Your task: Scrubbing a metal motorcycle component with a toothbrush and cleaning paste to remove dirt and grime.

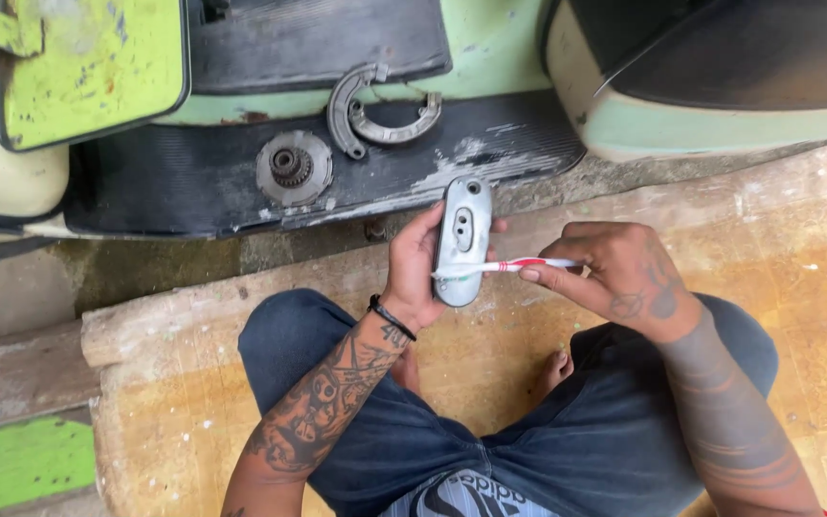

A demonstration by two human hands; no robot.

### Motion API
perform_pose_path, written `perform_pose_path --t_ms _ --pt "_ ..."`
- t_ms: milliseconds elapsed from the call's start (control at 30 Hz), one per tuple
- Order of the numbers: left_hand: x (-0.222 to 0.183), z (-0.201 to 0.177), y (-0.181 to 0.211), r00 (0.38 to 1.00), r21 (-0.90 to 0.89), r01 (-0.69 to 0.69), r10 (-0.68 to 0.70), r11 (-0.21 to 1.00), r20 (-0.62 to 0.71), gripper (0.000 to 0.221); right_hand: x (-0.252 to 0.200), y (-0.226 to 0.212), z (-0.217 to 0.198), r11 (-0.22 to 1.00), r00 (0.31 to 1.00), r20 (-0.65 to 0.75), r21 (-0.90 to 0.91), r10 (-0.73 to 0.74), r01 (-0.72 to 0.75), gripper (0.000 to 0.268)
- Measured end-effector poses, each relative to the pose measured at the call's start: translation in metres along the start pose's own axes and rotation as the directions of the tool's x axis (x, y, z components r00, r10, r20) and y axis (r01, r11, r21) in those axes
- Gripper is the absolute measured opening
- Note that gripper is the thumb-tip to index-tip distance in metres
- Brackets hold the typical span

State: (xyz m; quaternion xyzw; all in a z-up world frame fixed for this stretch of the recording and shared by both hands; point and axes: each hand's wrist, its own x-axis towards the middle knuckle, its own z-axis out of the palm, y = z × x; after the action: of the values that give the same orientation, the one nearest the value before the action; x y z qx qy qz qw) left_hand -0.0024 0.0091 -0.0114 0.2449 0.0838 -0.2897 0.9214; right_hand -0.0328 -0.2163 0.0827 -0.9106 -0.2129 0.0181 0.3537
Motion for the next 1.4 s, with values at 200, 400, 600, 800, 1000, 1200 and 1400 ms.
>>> perform_pose_path --t_ms 200,400,600,800,1000,1200,1400 --pt "0.000 0.001 -0.003 0.992 0.012 0.009 -0.010 1.000 0.124 0.052 -0.003 0.037 -0.012 0.978 0.954 -0.295 -0.183 0.045 -0.102 0.020" --pt "0.000 -0.003 -0.004 0.991 -0.016 0.034 -0.032 0.999 0.129 0.054 -0.003 0.034 0.012 0.987 0.994 -0.100 -0.159 -0.050 0.033 0.029" --pt "-0.004 0.005 -0.001 0.989 0.081 0.026 -0.038 0.996 0.145 0.052 -0.006 0.037 0.002 0.998 0.969 -0.244 -0.056 0.028 -0.043 0.023" --pt "-0.006 0.010 0.001 0.995 0.129 0.049 -0.060 0.991 0.084 0.052 -0.001 0.031 -0.010 0.973 0.922 -0.376 -0.164 0.090 -0.162 0.020" --pt "0.004 -0.012 -0.007 0.996 0.184 0.085 -0.086 0.979 0.000 0.049 0.004 0.033 0.003 0.993 0.964 -0.247 0.090 0.100 -0.079 0.024" --pt "0.007 -0.040 -0.017 0.992 0.177 0.109 -0.095 0.978 -0.085 0.048 0.000 0.032 0.000 0.989 0.979 -0.195 0.139 0.068 -0.041 0.028" --pt "0.008 -0.009 -0.009 0.992 0.093 0.101 -0.094 0.991 -0.079 0.052 -0.002 0.059 -0.024 0.997 0.959 -0.279 -0.036 0.055 -0.067 0.030"
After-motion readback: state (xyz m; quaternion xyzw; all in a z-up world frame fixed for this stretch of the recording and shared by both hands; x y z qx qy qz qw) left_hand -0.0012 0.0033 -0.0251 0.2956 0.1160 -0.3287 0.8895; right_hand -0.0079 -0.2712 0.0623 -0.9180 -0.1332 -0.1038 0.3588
